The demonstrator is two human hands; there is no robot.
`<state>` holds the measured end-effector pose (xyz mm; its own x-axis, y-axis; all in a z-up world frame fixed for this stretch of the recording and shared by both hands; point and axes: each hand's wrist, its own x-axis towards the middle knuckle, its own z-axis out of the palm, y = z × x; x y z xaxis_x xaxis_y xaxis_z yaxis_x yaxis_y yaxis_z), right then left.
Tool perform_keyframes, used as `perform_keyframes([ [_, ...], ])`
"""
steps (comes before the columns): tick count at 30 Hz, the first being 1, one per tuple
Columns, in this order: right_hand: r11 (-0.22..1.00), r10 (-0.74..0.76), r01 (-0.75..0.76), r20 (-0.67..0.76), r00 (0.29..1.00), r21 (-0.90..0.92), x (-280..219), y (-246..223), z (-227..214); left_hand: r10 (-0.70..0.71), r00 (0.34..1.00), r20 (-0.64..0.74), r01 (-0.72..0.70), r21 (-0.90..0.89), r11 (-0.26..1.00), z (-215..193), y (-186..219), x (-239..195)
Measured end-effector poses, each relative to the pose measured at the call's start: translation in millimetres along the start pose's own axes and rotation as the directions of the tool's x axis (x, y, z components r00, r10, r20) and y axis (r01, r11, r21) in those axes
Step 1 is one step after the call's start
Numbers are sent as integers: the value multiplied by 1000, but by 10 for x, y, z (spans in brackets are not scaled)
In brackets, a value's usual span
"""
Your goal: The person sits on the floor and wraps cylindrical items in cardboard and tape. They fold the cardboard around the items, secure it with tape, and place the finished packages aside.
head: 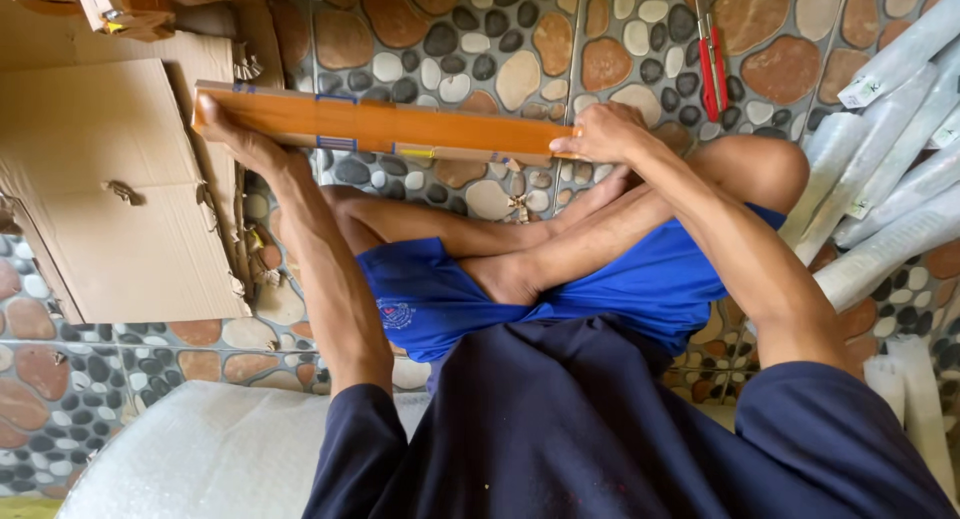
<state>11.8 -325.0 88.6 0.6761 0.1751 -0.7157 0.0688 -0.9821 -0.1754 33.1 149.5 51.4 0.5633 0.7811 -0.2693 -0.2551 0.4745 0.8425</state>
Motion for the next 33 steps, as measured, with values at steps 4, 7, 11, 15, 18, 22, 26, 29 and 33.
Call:
perform_keyframes([
  [4,961,-44,57,-50,998,272,115,88,190,533,820,207,-439,825,355,-910,-748,571],
  [7,859,-73,99,-71,995,503,241,190,438,167,421,892,-833,453,-318,-726,-1167,-242],
  [11,684,-160,287,-246,956,671,731,541,1001,-534,-82,842,-968,-195,-158,283,-1206,-2144],
  [15,476,-211,405,-346,914,781,-440,371,-168,-254,-203,946,-976,-217,-26,813,-1199,-2214],
  [18,515,-519,626,-368,772,586,-1377,469,-1334,-234,-282,930,-930,-204,306,1832,349,-2397],
  [22,724,-274,505,-475,836,471,-2461,-77,-1962,-114,-91,989,-769,3,640,2289,1300,-2705],
  [26,330,-75,667,-686,724,668,-2175,-581,-1776,120,315,942,-236,-45,971,2303,907,-2761],
  [29,269,-47,776,-797,603,571,-1768,-870,-1632,199,423,884,-193,-127,973,2103,604,-2520],
  [33,301,-99,855,-878,469,423,-1587,-1363,-1611,202,472,858,-229,-102,968,1950,615,-2083],
])
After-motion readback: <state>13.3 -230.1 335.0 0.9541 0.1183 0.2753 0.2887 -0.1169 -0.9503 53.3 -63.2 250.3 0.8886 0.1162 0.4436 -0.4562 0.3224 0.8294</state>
